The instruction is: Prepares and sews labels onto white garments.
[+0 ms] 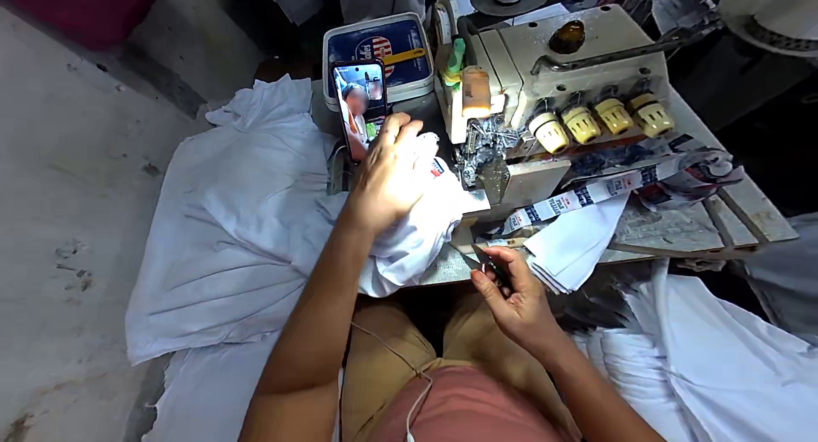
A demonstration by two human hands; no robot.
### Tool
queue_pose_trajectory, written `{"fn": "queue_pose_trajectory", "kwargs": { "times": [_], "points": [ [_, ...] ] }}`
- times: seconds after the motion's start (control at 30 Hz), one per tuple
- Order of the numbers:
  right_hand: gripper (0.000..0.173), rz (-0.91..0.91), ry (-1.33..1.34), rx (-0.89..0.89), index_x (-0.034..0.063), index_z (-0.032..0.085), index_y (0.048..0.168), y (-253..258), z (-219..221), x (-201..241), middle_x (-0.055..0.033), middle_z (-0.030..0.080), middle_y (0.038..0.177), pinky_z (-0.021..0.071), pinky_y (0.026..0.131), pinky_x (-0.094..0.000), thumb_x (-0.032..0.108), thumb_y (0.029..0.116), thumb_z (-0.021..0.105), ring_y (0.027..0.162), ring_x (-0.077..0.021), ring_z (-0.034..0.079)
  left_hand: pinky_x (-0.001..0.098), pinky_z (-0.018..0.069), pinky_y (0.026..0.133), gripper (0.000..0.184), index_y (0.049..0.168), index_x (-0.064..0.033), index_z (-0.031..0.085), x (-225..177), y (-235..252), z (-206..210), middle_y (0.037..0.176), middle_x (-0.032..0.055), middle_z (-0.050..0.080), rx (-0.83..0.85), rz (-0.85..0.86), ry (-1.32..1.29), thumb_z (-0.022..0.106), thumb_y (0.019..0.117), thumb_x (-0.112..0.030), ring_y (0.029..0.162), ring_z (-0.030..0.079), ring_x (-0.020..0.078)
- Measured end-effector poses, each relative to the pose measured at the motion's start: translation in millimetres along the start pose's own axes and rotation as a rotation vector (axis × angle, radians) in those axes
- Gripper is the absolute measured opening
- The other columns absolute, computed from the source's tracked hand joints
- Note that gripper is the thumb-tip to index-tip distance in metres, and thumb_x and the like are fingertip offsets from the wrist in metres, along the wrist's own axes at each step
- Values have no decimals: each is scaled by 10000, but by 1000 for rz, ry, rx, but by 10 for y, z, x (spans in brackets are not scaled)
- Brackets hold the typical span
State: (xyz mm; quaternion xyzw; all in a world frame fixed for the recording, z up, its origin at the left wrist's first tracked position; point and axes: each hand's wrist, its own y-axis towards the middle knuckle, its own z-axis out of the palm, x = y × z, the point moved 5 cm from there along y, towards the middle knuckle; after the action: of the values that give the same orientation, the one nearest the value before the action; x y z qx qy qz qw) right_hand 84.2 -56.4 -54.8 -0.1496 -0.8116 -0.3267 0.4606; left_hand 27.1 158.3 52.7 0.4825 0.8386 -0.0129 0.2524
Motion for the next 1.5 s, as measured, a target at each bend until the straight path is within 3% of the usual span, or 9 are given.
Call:
{"fn": "queue_pose_trajectory", "kwargs": {
  "times": [0.03,0.1,0.17,0.23,0.33,0.4,0.67,1.0,1.5],
  "points": [
    [380,-17,-37,-2,-39,620,1232,-6,18,28,-62,651,898,488,659,-169,279,1026,590,722,-17,561,530,427,1102,549,1437,10,539,139,153,84,1441,236,535,33,11,-36,489,1068,-393,1324,540,366],
    [369,-55,-144,-14,-10,637,1235,0,1,81,-76,669,910,521,641,-224,292,1032,574,710,-70,597,563,555,886,571,1215,19,685,448,339,288,1113,235,699,-91,139,4,604,975,-493,1035,690,377],
    [371,-101,-304,-51,-9,658,1225,56,-96,152,-117,694,923,534,587,-322,295,1037,559,686,-165,638,563,557,797,394,994,9,742,474,295,204,937,212,709,-74,180,0,682,925,-375,898,698,364],
    [376,-159,-498,-82,-32,689,1190,187,-220,247,-171,707,906,543,535,-415,275,1031,543,663,-273,682,553,509,841,222,940,62,717,267,71,-115,988,237,687,57,114,-83,679,935,-157,937,665,359],
    [351,-256,-755,-90,-20,723,1183,464,-290,350,-187,673,836,519,505,-460,227,1020,534,639,-344,673,264,456,567,64,915,-43,709,156,-268,-388,868,43,692,39,96,-185,668,933,-88,616,541,66],
    [315,-278,-859,-38,-23,709,1231,651,-233,410,-198,644,829,496,510,-459,160,1008,582,647,-369,651,171,411,454,37,945,-67,689,114,-402,-428,801,-13,667,87,43,-267,655,959,-62,481,460,-8],
    [370,-304,-979,146,-3,700,1237,1008,68,455,-230,663,929,480,548,-459,-61,873,656,716,-384,656,141,513,516,16,987,-47,615,59,-499,-260,850,-14,657,106,0,-511,610,989,-32,531,564,-19],
    [300,-363,-574,-22,15,734,1146,787,-148,756,-133,686,855,499,484,-424,213,1004,560,622,-285,662,258,637,633,174,982,-120,507,86,-614,-19,845,-5,734,98,-161,-1137,456,1044,34,717,755,118],
    [225,-460,-582,-20,87,778,1039,664,-3,767,-90,651,723,421,431,-362,143,971,571,557,-246,620,252,630,726,123,1028,-118,484,-9,-650,104,903,-52,676,158,-61,-1045,454,1050,0,792,724,60]
  ]
}}
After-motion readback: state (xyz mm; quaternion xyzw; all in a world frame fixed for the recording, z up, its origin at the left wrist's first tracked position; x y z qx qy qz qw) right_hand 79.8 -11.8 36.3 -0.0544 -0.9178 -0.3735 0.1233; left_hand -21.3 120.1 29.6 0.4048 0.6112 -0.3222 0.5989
